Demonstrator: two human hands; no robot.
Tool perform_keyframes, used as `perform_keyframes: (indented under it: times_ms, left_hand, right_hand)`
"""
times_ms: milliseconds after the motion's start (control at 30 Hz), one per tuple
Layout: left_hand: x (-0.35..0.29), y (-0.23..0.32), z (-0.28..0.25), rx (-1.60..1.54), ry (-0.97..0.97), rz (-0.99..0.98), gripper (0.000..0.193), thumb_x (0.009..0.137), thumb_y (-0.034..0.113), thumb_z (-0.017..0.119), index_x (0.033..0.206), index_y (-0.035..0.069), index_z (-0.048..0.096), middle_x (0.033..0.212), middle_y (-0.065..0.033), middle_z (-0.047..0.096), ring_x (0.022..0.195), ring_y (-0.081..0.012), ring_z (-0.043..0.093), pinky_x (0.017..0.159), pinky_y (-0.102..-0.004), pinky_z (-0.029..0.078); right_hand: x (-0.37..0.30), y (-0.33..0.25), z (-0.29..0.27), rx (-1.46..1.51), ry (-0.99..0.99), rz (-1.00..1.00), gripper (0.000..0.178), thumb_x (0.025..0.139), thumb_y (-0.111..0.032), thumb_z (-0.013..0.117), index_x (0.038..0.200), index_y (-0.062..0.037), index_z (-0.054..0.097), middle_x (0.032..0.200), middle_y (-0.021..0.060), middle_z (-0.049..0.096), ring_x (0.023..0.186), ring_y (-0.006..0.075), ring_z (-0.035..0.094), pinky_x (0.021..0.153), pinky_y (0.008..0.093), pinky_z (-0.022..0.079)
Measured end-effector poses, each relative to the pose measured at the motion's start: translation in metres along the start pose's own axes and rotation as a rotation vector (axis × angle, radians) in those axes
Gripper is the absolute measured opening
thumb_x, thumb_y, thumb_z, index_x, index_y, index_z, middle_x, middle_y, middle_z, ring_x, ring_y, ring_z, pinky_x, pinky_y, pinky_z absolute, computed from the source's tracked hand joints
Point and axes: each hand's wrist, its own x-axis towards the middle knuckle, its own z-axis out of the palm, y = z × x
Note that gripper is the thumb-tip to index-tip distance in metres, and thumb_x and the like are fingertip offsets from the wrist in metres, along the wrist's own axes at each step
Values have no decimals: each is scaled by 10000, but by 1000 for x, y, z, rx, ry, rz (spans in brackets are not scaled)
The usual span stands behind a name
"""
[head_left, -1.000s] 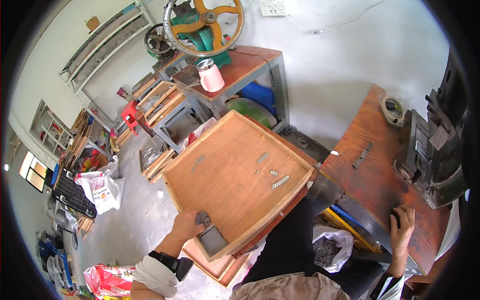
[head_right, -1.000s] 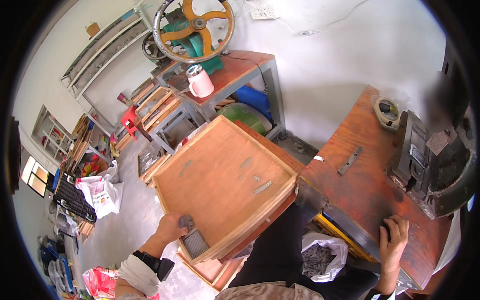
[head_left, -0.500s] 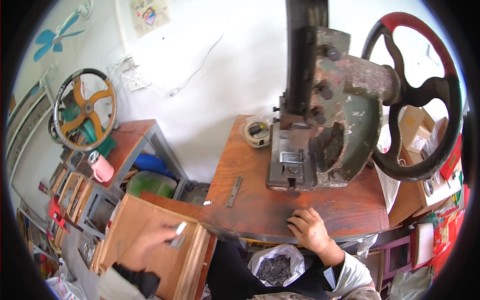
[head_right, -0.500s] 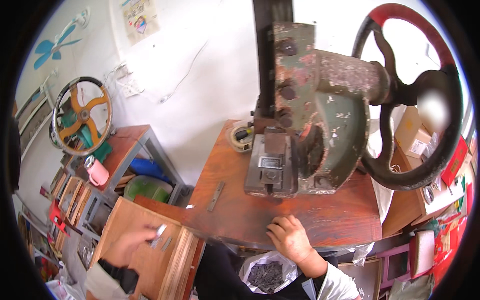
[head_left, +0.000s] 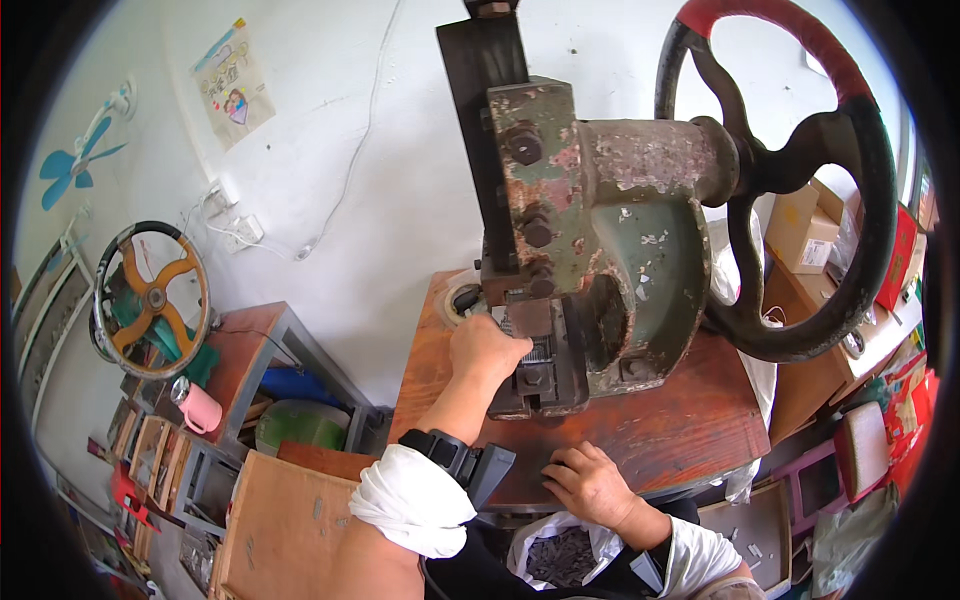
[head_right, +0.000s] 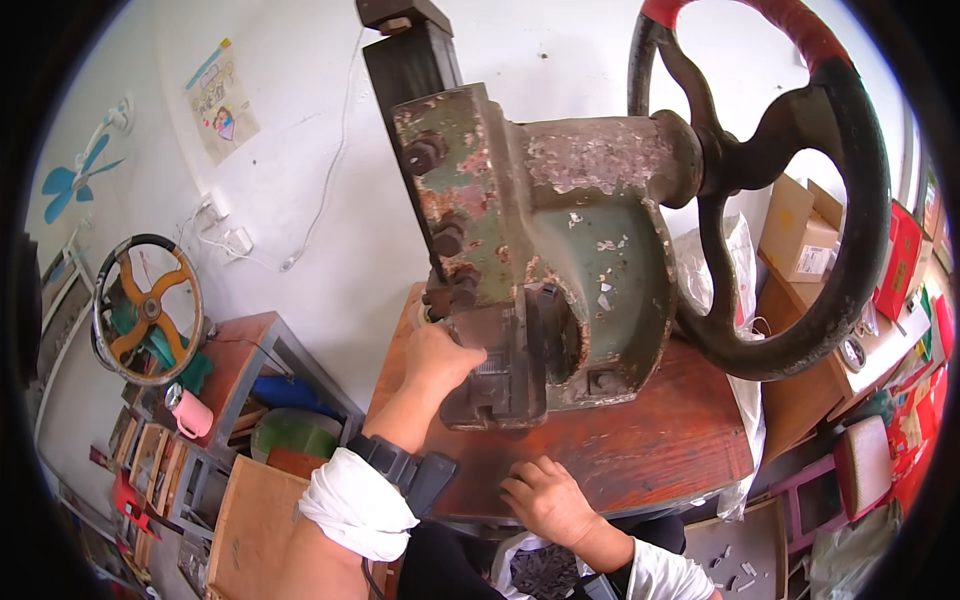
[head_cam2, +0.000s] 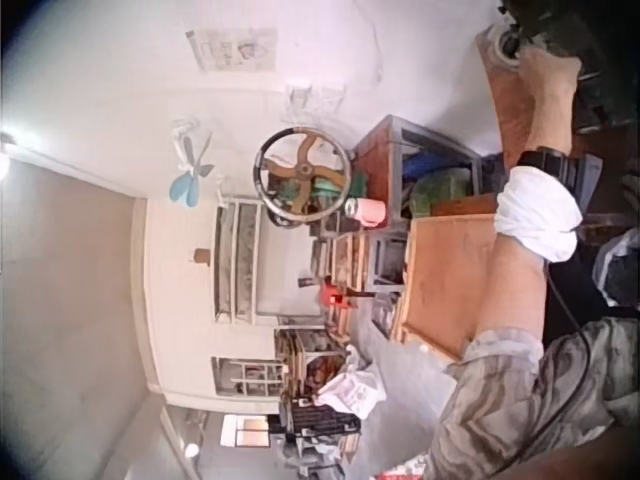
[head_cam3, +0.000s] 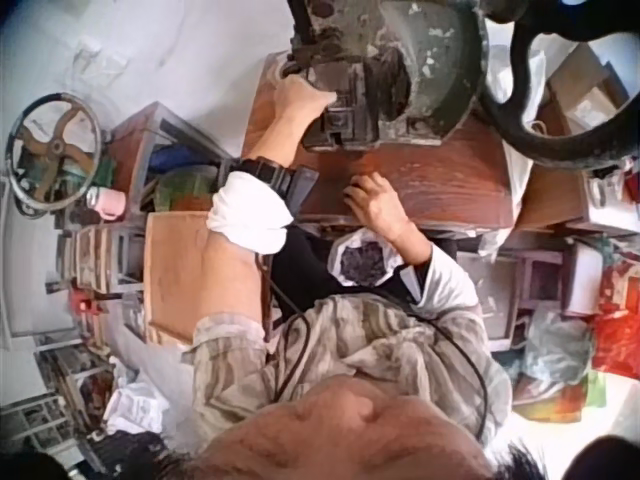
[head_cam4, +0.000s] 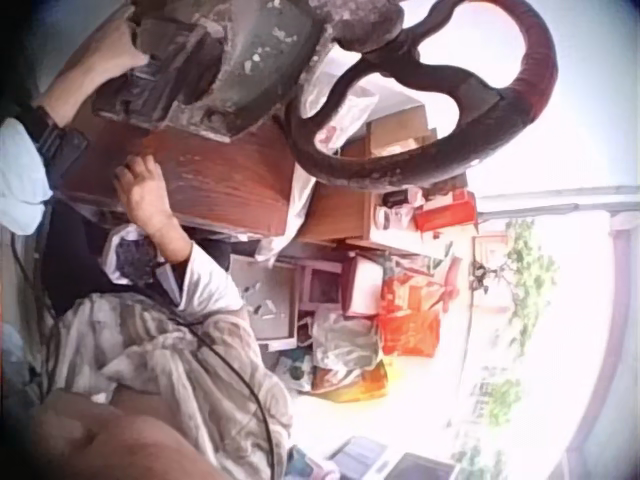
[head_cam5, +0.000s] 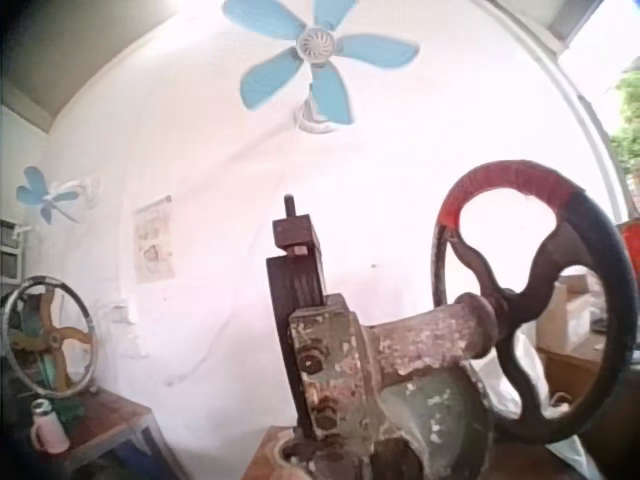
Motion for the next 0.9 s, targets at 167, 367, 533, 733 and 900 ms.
perform_keyframes:
  times_ms: [167, 367, 533, 733, 900]
  left_hand:
    - [-15, 13, 5, -153, 108, 145, 328, 665, 256, 702, 855, -9, 667, 814, -217, 649, 817, -373, 627, 731, -406, 502]
    - [-4, -30, 12, -352, -47, 166, 176, 769, 124, 629, 909, 24, 663, 829, -229, 636, 810, -381, 621, 696, -394, 490]
    - [-13, -37, 24, -406, 225, 330, 199, 745, -2, 631, 944, 14, 635, 818, -170, 636, 776, -334, 615, 715, -362, 490]
    - [-17, -39, 29, -515, 278, 291, 221, 717, 11, 682, 933, 14, 637, 924, -146, 601, 891, -310, 583, 780, -347, 475]
    - [-11, -49, 40, -588, 195, 331, 177, 722, 14, 680, 895, -9, 651, 968, -154, 597, 938, -309, 571, 816, -363, 465]
  right_hand:
    - [1, 0, 1, 14, -8, 6, 191, 697, -145, 686, 874, -87, 646, 926, 51, 578, 811, 254, 543, 715, 359, 466]
    - [3, 0, -4, 54, 21, 6, 195, 697, -118, 694, 879, -70, 642, 932, 72, 581, 806, 266, 544, 727, 363, 469]
    - [19, 1, -28, 243, 132, 57, 225, 670, -28, 707, 883, -33, 634, 920, 104, 597, 808, 290, 559, 718, 370, 481]
    - [71, 22, -47, 95, 343, 46, 209, 671, -14, 707, 862, -17, 624, 884, 126, 592, 792, 316, 571, 688, 388, 484]
    - [115, 48, -21, 5, 358, 132, 260, 651, -68, 752, 880, -16, 640, 875, 136, 596, 819, 317, 601, 697, 361, 499]
